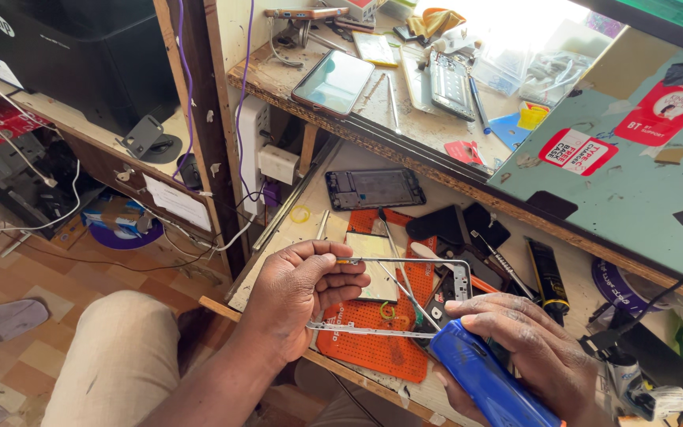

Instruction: The person works at a cluttered repair bench on a disassembled phone frame. They first brush the frame with a small brush, then use a blue handheld hot-air/heat tool to heat the frame while holding and repositioning it, working around its edges with a thin metal tool.

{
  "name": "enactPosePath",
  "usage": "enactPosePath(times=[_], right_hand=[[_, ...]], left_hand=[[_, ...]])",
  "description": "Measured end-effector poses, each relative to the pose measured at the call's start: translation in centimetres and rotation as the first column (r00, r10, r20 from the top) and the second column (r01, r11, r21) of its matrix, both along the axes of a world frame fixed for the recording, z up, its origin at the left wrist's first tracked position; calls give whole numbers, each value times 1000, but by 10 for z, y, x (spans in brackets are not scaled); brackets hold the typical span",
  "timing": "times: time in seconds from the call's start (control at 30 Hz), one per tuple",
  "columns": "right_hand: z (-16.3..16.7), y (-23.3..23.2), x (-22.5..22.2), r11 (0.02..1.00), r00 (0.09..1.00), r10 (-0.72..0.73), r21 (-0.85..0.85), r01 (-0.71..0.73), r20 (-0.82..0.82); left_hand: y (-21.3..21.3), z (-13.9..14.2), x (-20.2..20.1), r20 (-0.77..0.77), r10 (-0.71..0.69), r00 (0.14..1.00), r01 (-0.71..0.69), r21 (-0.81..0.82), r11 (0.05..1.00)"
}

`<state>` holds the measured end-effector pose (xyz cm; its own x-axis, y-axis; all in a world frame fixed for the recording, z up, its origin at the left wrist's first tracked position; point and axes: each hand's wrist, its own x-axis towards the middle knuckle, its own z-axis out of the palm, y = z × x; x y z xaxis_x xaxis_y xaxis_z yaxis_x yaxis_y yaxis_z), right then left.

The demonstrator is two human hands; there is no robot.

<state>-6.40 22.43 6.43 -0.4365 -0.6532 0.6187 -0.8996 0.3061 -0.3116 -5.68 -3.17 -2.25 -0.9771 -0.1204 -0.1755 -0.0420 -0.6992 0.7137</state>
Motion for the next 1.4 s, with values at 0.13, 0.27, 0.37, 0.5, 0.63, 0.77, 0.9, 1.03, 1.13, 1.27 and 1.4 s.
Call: enactPosePath(times=[0.13,0.27,0.37,0.5,0.63,0.77,0.9,1.03,1.13,1.27,1.4], right_hand=[[0,-2,1,1000,1000,0,-3,0,-14],[1,-1,0,1000,1000,7,2,-7,-10],[-1,0,-1,1000,1000,4,-7,-4,-4],[-3,1,-2,999,999,33,-42,-32,30],[-4,-3,-1,989,991,108,-106,-99,81],[-10,-2,-3,988,987,130,-96,-121,92],[-17,7,-16,971,968,232,-82,-224,96],[-20,14,-17,974,969,206,-129,-189,137],[-23,11,-4,965,929,120,-261,-26,351],[-23,14,-2,955,910,79,-293,48,407],[-26,26,-8,972,882,46,-225,69,469]], left_hand=[[0,-1,1,-22,-1,1000,1,4,1000],[0,-1,1,-15,4,1000,-4,-1,1000],[0,1,1,-18,5,1000,-5,-18,1000],[4,0,5,-47,16,999,-20,-99,995],[9,-7,8,-205,-42,978,12,-145,989],[5,-17,12,-266,-113,957,39,-269,962],[1,-24,13,-183,-154,971,82,-351,933],[4,-24,9,-198,-149,969,65,-375,925],[8,-21,9,-245,-181,953,81,-369,926],[10,-16,11,-184,-198,963,97,-447,889],[15,-8,15,-159,-175,972,56,-564,824]])
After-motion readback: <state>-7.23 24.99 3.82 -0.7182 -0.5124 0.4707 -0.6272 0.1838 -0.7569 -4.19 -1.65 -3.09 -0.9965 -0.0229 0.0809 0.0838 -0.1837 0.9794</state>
